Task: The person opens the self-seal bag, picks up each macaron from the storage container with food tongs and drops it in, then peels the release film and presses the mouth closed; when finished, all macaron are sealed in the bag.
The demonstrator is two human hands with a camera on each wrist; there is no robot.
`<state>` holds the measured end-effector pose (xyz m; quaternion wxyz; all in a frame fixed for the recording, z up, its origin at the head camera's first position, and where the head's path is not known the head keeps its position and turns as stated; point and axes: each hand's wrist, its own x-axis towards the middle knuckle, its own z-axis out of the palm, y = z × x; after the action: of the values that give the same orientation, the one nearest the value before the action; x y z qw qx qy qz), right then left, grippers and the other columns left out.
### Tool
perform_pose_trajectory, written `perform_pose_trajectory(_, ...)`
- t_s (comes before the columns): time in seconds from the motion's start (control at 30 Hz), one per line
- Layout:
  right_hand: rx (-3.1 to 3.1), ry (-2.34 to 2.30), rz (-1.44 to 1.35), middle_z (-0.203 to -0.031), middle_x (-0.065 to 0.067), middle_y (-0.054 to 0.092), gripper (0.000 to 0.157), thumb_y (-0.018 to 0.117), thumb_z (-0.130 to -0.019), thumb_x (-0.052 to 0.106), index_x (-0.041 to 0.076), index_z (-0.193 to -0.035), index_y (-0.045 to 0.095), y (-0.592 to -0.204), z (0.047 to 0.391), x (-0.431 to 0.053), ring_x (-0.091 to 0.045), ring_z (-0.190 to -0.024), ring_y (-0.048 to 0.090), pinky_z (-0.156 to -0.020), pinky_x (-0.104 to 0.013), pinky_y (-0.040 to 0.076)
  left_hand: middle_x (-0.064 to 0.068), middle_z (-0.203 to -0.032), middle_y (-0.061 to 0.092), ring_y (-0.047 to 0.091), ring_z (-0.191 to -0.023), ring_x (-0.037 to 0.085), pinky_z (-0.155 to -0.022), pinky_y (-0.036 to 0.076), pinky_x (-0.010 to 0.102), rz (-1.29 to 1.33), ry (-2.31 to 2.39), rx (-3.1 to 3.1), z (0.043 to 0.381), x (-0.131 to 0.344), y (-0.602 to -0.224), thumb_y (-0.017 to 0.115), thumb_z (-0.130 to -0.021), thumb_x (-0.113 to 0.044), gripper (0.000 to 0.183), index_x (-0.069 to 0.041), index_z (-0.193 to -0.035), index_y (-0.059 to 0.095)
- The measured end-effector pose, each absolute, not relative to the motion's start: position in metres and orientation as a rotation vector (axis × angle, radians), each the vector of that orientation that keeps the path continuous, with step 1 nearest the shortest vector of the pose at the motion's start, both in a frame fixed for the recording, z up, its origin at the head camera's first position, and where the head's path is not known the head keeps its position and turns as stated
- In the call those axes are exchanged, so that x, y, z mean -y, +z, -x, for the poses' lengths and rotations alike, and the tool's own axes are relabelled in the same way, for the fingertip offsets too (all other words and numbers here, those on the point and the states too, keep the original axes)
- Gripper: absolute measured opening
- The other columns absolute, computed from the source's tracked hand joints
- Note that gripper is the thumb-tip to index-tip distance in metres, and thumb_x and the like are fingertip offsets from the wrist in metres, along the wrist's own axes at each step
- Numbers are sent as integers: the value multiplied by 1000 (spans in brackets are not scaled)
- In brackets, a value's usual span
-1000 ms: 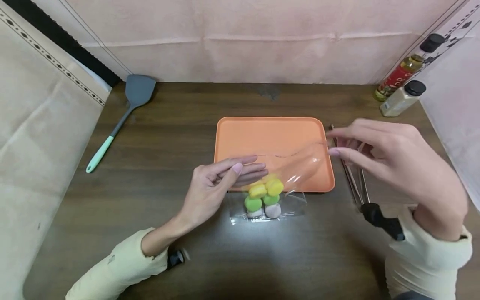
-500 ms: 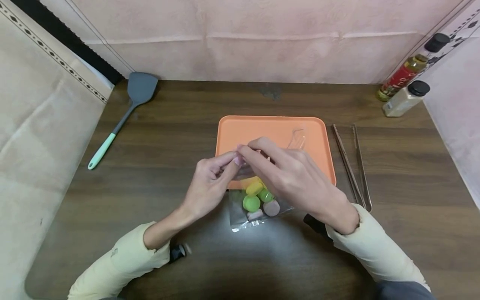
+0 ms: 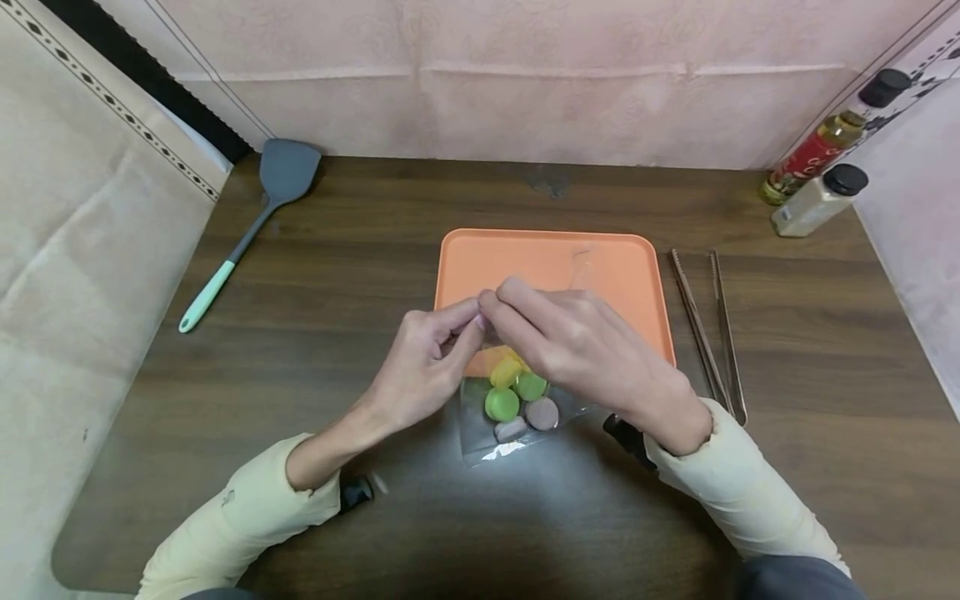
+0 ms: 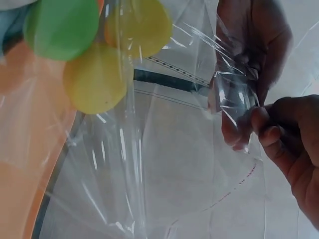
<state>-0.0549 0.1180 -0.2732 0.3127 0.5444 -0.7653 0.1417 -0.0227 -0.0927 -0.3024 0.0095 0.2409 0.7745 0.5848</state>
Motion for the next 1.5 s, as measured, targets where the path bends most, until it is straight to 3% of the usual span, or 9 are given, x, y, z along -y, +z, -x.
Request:
perform_pose_trajectory(0.1, 2009, 359, -1438, -91, -8, 54, 6, 65, -108, -3, -8, -109, 64, -274, 54, -118, -12, -57, 41, -47, -23, 37, 17, -91, 80, 66, -69, 7, -58, 45, 20, -786, 1800, -2455, 23, 93, -304, 54, -108, 6, 23, 8, -116, 76)
perform_pose_trajectory(0.23, 2010, 473, -1416, -88, -8, 53, 16, 61, -112, 7, -7, -105, 65, -277, 55, -116, -11, -57, 42, -46, -21, 39, 12, -73, 68, 36, -57, 3, -52, 32, 22, -850, 1798, -2494, 24, 93, -306, 55, -107, 6, 20, 6, -105, 75)
perform_pose_trajectory(0.4, 2000, 700, -1364, -87, -11, 60, 21, 57, -112, 3, -9, -102, 70, -282, 56, -110, -14, -60, 57, -52, -22, 54, 7, -69, 62, 34, -57, 2, -51, 31, 22, -939, 1825, -2507, 25, 92, -308, 55, -107, 5, 20, 4, -96, 72)
perform_pose_trajectory(0.53, 2011, 860, -1321, -87, -13, 65, 11, 66, -105, -3, -10, -99, 71, -283, 56, -108, -18, -67, 65, -61, -26, 61, 8, -72, 64, 35, -58, 1, -51, 34, 22, -1025, 1820, -2525, 27, 93, -310, 55, -106, 5, 19, 4, -97, 72)
perform_pose_trajectory(0.77, 2028, 957, -1238, -86, -13, 67, 5, 69, -98, -12, -10, -98, 73, -284, 52, -106, -18, -68, 66, -62, -25, 61, 16, -91, 79, 39, -58, 1, -52, 40, 23, -1084, 1814, -2542, 29, 96, -313, 56, -105, 7, 20, 7, -110, 76)
perform_pose_trajectory(1.03, 2052, 744, -1263, -92, -13, 63, 17, 76, -93, -17, -9, -108, 71, -284, 45, -104, -17, -66, 58, -55, -24, 56, 5, -66, 62, 34, -57, 2, -50, 35, 24, -982, 1867, -2469, 30, 97, -311, 56, -106, 6, 21, 8, -110, 76)
perform_pose_trajectory(1.1, 2060, 685, -1265, -92, -12, 61, 17, 73, -94, -17, -8, -109, 69, -284, 44, -104, -16, -62, 54, -51, -24, 52, 9, -73, 71, 38, -58, 2, -53, 39, 23, -982, 1864, -2476, 30, 97, -311, 56, -105, 6, 21, 8, -111, 77)
perform_pose_trajectory(1.3, 2044, 586, -1259, -88, -10, 58, 4, 61, -106, -7, -6, -106, 65, -284, 45, -104, -13, -53, 42, -42, -23, 39, 5, -66, 63, 35, -58, 2, -54, 44, 23, -1019, 1855, -2487, 29, 96, -312, 56, -103, 8, 19, 7, -101, 75)
perform_pose_trajectory(1.5, 1983, 800, -1224, -84, -13, 61, 16, 58, -110, -3, -9, -98, 68, -287, 50, -100, -15, -58, 54, -49, -24, 51, 16, -84, 78, 42, -57, 2, -51, 38, 21, -1100, 1854, -2494, 30, 99, -314, 57, -103, 9, 20, 10, -109, 76)
